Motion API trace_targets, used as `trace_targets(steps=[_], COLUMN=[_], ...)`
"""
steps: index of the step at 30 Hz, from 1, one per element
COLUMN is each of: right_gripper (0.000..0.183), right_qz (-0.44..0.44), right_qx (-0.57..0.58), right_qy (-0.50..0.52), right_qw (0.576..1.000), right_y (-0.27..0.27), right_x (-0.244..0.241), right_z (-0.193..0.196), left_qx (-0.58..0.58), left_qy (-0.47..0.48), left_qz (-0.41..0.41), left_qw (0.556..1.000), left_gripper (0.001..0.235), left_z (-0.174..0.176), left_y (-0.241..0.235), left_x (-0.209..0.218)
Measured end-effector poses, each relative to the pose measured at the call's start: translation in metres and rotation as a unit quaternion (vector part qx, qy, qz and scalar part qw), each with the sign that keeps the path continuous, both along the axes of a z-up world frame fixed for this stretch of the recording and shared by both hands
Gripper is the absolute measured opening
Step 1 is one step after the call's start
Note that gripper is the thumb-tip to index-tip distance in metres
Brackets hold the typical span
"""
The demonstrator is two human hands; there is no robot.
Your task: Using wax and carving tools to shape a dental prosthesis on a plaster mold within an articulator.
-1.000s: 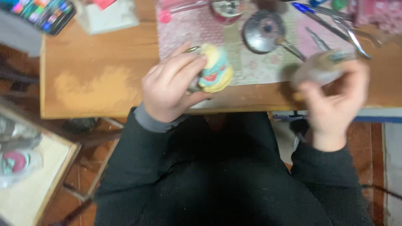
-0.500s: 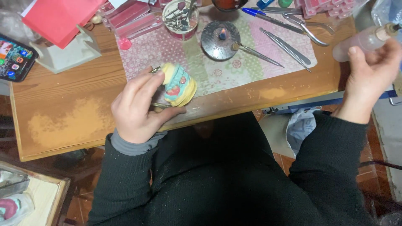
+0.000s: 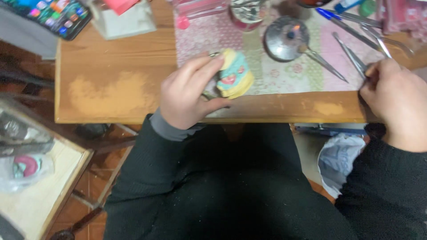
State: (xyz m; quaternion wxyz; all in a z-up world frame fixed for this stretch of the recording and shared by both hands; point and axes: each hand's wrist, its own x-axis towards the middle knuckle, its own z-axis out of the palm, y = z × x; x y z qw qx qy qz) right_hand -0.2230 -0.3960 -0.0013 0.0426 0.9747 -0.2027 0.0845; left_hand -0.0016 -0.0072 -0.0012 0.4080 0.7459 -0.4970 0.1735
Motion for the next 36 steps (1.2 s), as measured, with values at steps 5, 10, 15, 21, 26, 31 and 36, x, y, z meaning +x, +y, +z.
trace_targets(steps=[5,10,15,21,26,31,36], right_gripper=[0.019,0.025,0.013,0.011,0.014,0.028,0.028], right_qz=[-0.004,0.008,0.105,0.220,0.205,0.239,0.265], right_qx=[-0.054,0.083,0.430,0.525,0.509,0.462,0.394], right_qy=[0.002,-0.094,-0.268,-0.339,-0.384,-0.391,-0.383], right_qw=[0.999,0.992,0.856,0.749,0.743,0.759,0.792], right_y=[-0.020,-0.060,0.106,0.188,0.201,0.202,0.206], right_x=[-0.014,-0.047,0.043,0.085,0.090,0.092,0.097], right_z=[-0.029,-0.052,0.025,0.011,-0.006,-0.010,-0.001], left_qx=[-0.019,-0.025,-0.027,-0.037,-0.042,-0.045,-0.048], left_qy=[-0.005,0.002,0.008,0.009,0.009,0.014,0.006], left_qz=[-0.026,-0.023,-0.020,-0.016,-0.025,-0.027,-0.028], left_qw=[0.999,0.999,0.999,0.999,0.999,0.999,0.998], left_gripper=[0.091,0.093,0.092,0.092,0.088,0.090,0.088], left_z=[-0.004,-0.007,-0.010,-0.014,-0.015,-0.016,-0.017], left_y=[0.001,0.002,0.002,0.002,0.004,0.002,0.003], left_x=[0.002,0.002,0.003,0.003,0.004,0.004,0.006])
